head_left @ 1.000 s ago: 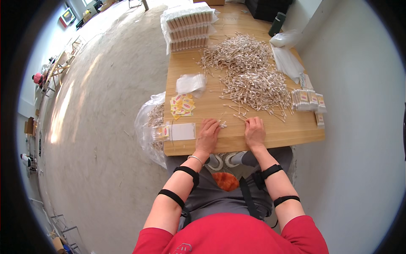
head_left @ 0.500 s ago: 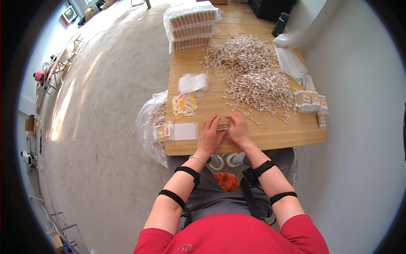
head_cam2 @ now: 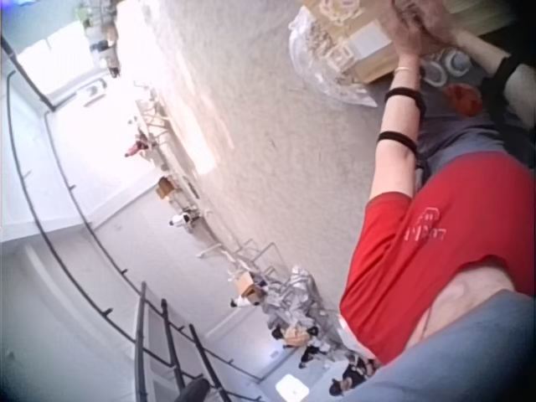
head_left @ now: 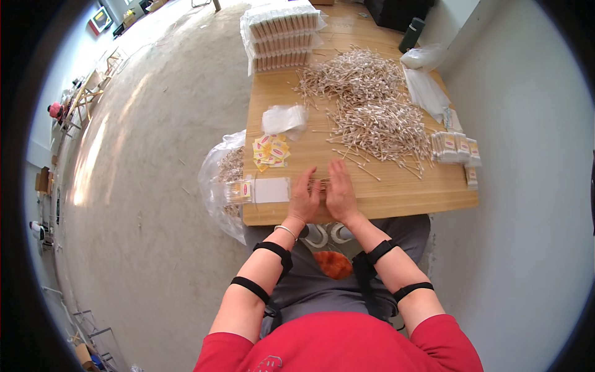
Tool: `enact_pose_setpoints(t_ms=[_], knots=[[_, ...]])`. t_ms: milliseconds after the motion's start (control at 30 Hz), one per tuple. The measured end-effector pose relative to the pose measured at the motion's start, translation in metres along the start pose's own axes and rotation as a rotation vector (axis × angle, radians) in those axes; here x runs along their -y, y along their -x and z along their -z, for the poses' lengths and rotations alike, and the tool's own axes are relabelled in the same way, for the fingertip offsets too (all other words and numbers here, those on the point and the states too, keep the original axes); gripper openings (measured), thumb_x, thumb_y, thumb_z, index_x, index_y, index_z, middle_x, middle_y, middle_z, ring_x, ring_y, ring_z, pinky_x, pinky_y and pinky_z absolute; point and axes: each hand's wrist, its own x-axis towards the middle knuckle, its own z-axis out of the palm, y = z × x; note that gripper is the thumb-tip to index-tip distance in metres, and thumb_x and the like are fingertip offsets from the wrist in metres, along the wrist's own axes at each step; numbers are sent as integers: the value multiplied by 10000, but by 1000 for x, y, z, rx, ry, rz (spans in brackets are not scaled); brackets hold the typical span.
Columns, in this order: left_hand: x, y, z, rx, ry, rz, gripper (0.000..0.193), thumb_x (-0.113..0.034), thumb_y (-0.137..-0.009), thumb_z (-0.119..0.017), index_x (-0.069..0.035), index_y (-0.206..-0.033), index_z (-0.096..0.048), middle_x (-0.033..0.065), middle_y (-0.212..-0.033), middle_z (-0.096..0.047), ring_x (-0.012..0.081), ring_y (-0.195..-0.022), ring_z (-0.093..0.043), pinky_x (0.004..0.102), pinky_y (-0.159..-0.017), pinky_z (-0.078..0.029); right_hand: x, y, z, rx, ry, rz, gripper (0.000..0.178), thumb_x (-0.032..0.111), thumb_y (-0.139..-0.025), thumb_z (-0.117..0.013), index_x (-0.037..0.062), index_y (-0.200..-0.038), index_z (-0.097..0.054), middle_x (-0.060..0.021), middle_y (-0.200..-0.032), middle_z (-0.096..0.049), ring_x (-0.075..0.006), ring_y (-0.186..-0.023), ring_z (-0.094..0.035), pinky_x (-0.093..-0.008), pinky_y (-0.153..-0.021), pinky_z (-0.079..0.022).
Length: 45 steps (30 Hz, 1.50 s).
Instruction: Packaging cotton swabs into small plastic bags and sealing them.
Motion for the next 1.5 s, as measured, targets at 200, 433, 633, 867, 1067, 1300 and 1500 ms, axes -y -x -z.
enact_pose_setpoints(t_ms=[200, 433, 633, 867, 1067, 1300, 1500], knots=[[13, -3, 3, -105, 126, 162, 341, -171, -981, -442, 13, -1263, -498, 156, -1239, -560, 225, -1132, -543, 325, -967, -423, 8, 7, 4, 313, 500, 225, 717, 411, -860, -535, -45, -1377, -335, -197, -1454, -318, -337, -1383, -241, -446, -1133, -175], [26, -6, 0, -238, 341, 236, 350, -183, -1015, -374, 31, -1264, -493, 114, -1246, -543, 192, -1169, -501, 299, -1029, -383, 12, -14, -1, 299, 595, 158, 829, 528, -833, -548, -36, -1393, -312, -219, -1462, -283, -338, -1387, -218, -451, -1135, -163], [28, -7, 0, -242, 374, 254, 339, -188, -1012, -390, 30, -1243, -509, 113, -1224, -552, 190, -1153, -513, 304, -1013, -410, 17, 10, 6, 351, 531, 176, 843, 527, -823, -566, -31, -1398, -305, -222, -1476, -253, -353, -1396, -192, -468, -1139, -144], [28, -9, -3, -326, 323, 212, 325, -214, -985, -432, 9, -1171, -576, 137, -1091, -640, 204, -1036, -586, 306, -910, -445, 19, 12, 17, 322, 604, 210, 818, 548, -854, -508, -13, -1411, -295, -220, -1489, -234, -363, -1399, -187, -475, -1135, -145], [23, -7, 3, -234, 344, 247, 328, -203, -1010, -409, 30, -1202, -539, 103, -1167, -579, 170, -1099, -536, 295, -988, -424, 17, -2, 19, 443, 600, 155, 829, 575, -854, -487, 0, -1419, -293, -191, -1488, -259, -344, -1391, -214, -475, -1135, -149], [24, -8, 1, -247, 362, 261, 321, -197, -1009, -412, 29, -1194, -544, 99, -1156, -584, 169, -1094, -538, 293, -977, -433, 12, 8, 16, 351, 597, 218, 789, 566, -869, -477, 21, -1415, -313, -183, -1481, -275, -363, -1388, -209, -475, -1135, -142], [29, -7, 0, -322, 385, 213, 307, -204, -987, -440, 12, -1150, -586, 116, -1056, -649, 175, -978, -592, 288, -871, -462, 14, 5, 18, 324, 544, 115, 768, 460, -848, -580, 43, -1426, -295, -173, -1487, -262, -366, -1384, -222, -480, -1129, -169]])
